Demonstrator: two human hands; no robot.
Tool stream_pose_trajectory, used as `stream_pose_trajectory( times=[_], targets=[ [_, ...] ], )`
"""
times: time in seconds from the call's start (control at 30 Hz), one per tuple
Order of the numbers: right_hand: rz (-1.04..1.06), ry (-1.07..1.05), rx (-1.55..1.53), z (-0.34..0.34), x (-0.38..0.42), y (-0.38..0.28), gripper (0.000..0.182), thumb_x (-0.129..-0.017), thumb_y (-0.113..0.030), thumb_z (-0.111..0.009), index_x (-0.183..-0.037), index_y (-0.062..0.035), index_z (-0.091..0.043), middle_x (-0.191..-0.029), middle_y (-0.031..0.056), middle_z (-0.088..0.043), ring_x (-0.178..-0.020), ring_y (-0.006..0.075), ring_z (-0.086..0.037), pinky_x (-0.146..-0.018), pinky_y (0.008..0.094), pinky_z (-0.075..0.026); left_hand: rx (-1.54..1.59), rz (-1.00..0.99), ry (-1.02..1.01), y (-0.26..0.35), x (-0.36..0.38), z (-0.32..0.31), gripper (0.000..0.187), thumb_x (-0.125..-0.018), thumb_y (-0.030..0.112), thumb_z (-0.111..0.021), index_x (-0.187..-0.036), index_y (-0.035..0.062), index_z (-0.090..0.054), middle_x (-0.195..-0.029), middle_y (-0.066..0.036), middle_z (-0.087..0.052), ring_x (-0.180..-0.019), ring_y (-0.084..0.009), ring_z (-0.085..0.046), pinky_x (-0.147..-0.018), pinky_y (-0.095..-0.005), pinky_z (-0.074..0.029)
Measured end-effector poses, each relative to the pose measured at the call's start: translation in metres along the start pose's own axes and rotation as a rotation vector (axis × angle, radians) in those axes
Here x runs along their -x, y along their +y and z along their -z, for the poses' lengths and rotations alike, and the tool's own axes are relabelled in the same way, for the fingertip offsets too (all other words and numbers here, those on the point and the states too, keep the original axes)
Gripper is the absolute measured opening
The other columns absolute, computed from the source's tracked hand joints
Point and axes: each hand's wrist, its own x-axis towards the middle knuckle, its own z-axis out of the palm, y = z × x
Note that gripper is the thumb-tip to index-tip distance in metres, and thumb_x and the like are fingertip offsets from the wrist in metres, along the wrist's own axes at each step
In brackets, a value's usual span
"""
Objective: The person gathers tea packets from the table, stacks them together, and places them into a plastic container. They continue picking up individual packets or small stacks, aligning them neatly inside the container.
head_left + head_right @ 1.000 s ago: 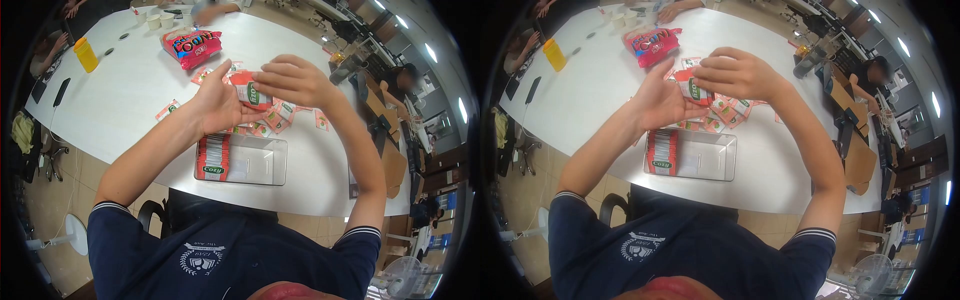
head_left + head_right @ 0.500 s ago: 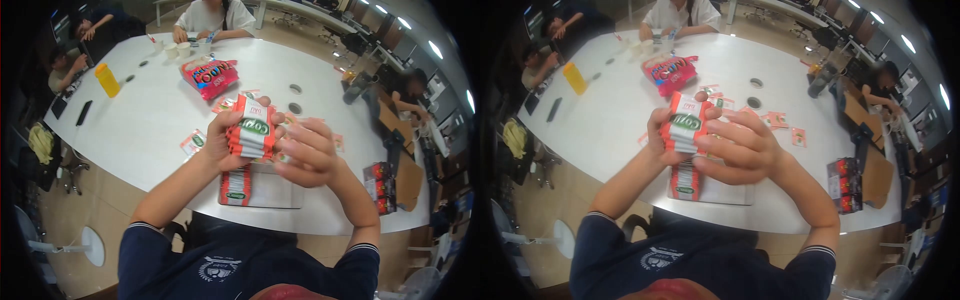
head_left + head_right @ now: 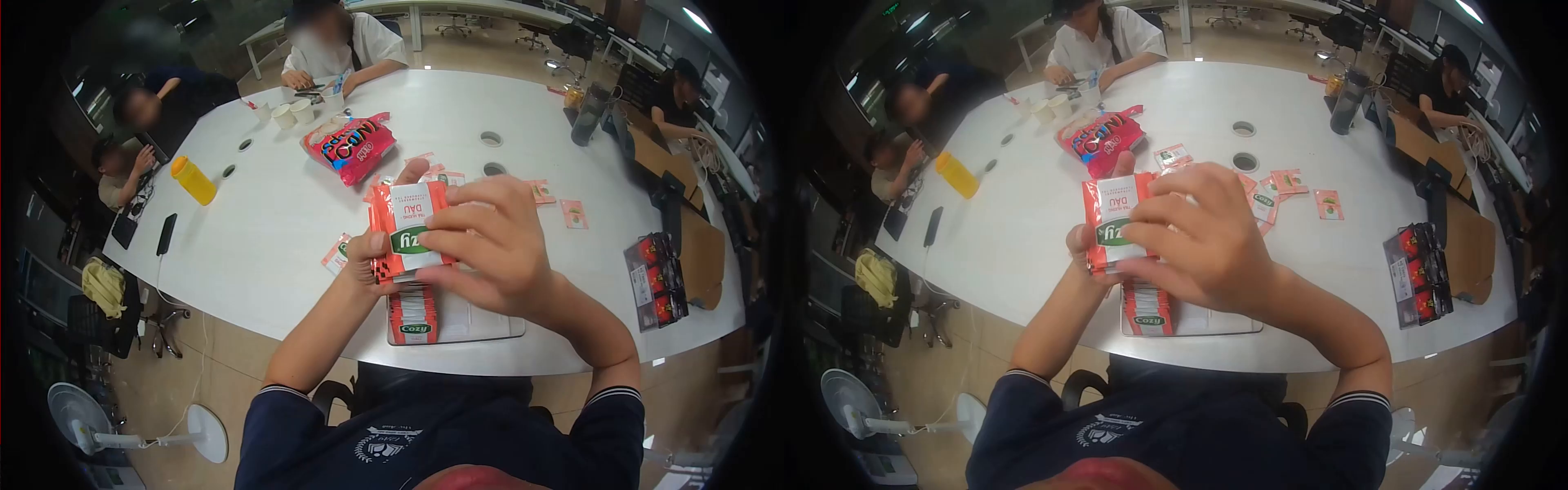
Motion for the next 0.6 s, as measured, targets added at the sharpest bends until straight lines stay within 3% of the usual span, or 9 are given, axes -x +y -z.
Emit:
stream_pose_trajectory(
  times=[0.07, 0.27, 0.47, 0.57, 0.6],
  targets=[
    [-0.024, 0.039, -0.022, 0.001, -0.001, 0.009, 0.025, -0.076, -0.021, -0.087, -0.095, -0.0096, -0.076, -0.096, 0.0017, -0.07, -0.101, 0.0241, -0.065, -0.09, 0.0433, -0.046, -0.061, 0.041, 0.072, 0.001, 0.002, 0.0, 0.1, -0.073, 0.024, -0.091, -0.156, 0.0201, -0.036, -0.151, -0.017, -0.049, -0.141, -0.0366, -0.052, -0.118, -0.0563, -0.049],
    [0.047, -0.01, 0.009, 0.012, -0.008, 0.008, 0.021, -0.077, -0.012, -0.086, -0.095, -0.0081, -0.075, -0.095, 0.0032, -0.072, -0.09, 0.0218, -0.066, -0.084, 0.0405, -0.047, -0.114, 0.006, 0.117, -0.004, -0.001, -0.01, 0.101, -0.074, 0.027, -0.092, -0.156, 0.016, -0.035, -0.147, -0.02, -0.052, -0.137, -0.0382, -0.058, -0.109, -0.0546, -0.057],
    [-0.272, 0.273, -0.067, 0.013, -0.002, 0.017, 0.024, -0.075, -0.003, -0.082, -0.098, -0.0038, -0.076, -0.092, 0.007, -0.073, -0.077, 0.0221, -0.068, -0.069, 0.0349, -0.053, -0.138, 0.099, 0.048, -0.002, -0.002, 0.002, 0.107, -0.078, 0.032, -0.09, -0.165, 0.018, -0.029, -0.158, -0.019, -0.047, -0.146, -0.0384, -0.049, -0.118, -0.0591, -0.047],
    [0.057, 0.165, 0.108, 0.016, -0.005, 0.02, 0.028, -0.073, -0.002, -0.081, -0.1, -0.0017, -0.075, -0.091, 0.0104, -0.074, -0.077, 0.0222, -0.07, -0.065, 0.0342, -0.055, -0.072, -0.013, 0.081, -0.009, -0.005, -0.005, 0.105, -0.08, 0.025, -0.088, -0.165, 0.0173, -0.026, -0.155, -0.025, -0.048, -0.138, -0.0441, -0.056, -0.105, -0.0599, -0.057],
    [0.08, 0.132, 0.093, 0.014, -0.005, 0.019, 0.031, -0.072, -0.002, -0.081, -0.103, -0.0015, -0.075, -0.093, 0.0115, -0.074, -0.077, 0.0224, -0.071, -0.063, 0.0334, -0.055, -0.047, -0.067, 0.095, -0.011, -0.006, -0.007, 0.105, -0.082, 0.022, -0.087, -0.165, 0.0171, -0.024, -0.154, -0.028, -0.048, -0.134, -0.047, -0.059, -0.099, -0.0602, -0.062]
  ],
)
